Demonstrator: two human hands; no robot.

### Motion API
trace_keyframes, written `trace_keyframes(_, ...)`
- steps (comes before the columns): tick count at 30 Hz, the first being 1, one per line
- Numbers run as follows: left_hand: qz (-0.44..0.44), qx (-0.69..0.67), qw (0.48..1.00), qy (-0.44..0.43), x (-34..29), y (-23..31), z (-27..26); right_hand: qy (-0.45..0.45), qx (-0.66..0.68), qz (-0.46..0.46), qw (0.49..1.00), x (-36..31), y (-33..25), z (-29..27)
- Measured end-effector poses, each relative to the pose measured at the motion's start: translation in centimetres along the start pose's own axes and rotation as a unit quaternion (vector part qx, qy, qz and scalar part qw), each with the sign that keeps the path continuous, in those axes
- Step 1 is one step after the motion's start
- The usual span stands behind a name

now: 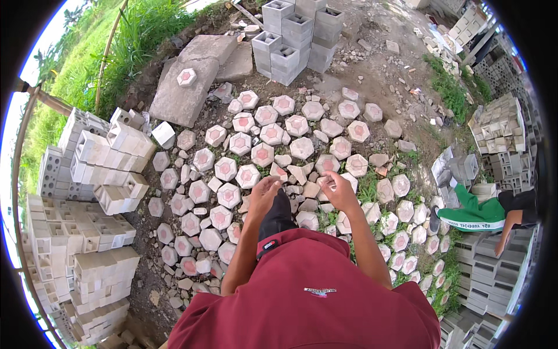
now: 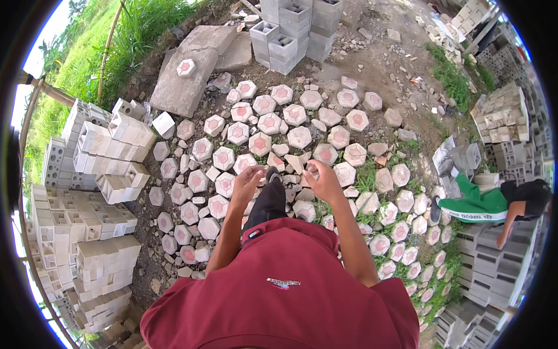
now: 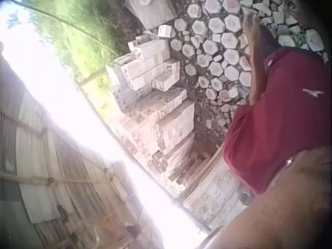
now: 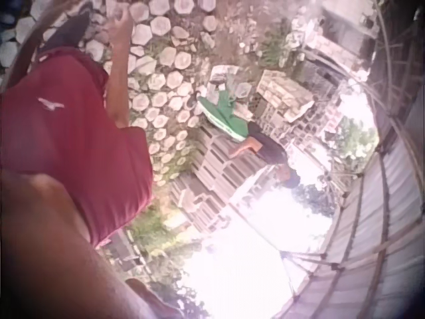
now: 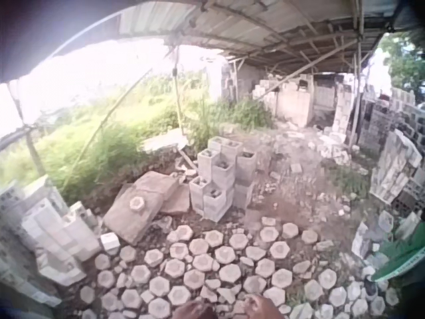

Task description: The person picks up decorative concrete blocks by hand and stacks them onto a pile in an outdoor area.

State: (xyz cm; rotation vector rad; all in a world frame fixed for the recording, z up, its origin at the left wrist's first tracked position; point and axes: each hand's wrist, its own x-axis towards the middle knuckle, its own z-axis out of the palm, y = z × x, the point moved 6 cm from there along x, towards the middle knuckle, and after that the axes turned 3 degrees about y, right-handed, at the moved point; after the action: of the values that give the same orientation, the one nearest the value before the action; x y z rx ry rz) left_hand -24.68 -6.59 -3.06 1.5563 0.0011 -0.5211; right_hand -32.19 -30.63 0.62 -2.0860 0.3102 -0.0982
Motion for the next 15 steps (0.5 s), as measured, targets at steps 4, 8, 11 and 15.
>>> trace_keyframes(4,0.068,-0.007,0.998,-0.018,11.7,3.1,-1.2,-0.005,0.030,0.024,0.999,8.9,0.5,1.9)
trace_keyframes(8,0.148,0.189,0.971,-0.007,20.2,7.7,-2.7,-0.022,-0.023,0.006,0.999,16.8,-1.3,3.4)
trace_keyframes(11,0.090,0.133,0.987,-0.020,25.1,8.1,-4.2,-0.048,0.061,-0.013,0.997,22.1,-3.6,4.6)
trace_keyframes(15,0.081,0.304,0.947,-0.061,29.5,9.0,-4.1,-0.009,0.010,0.058,0.998,28.0,-1.5,3.6)
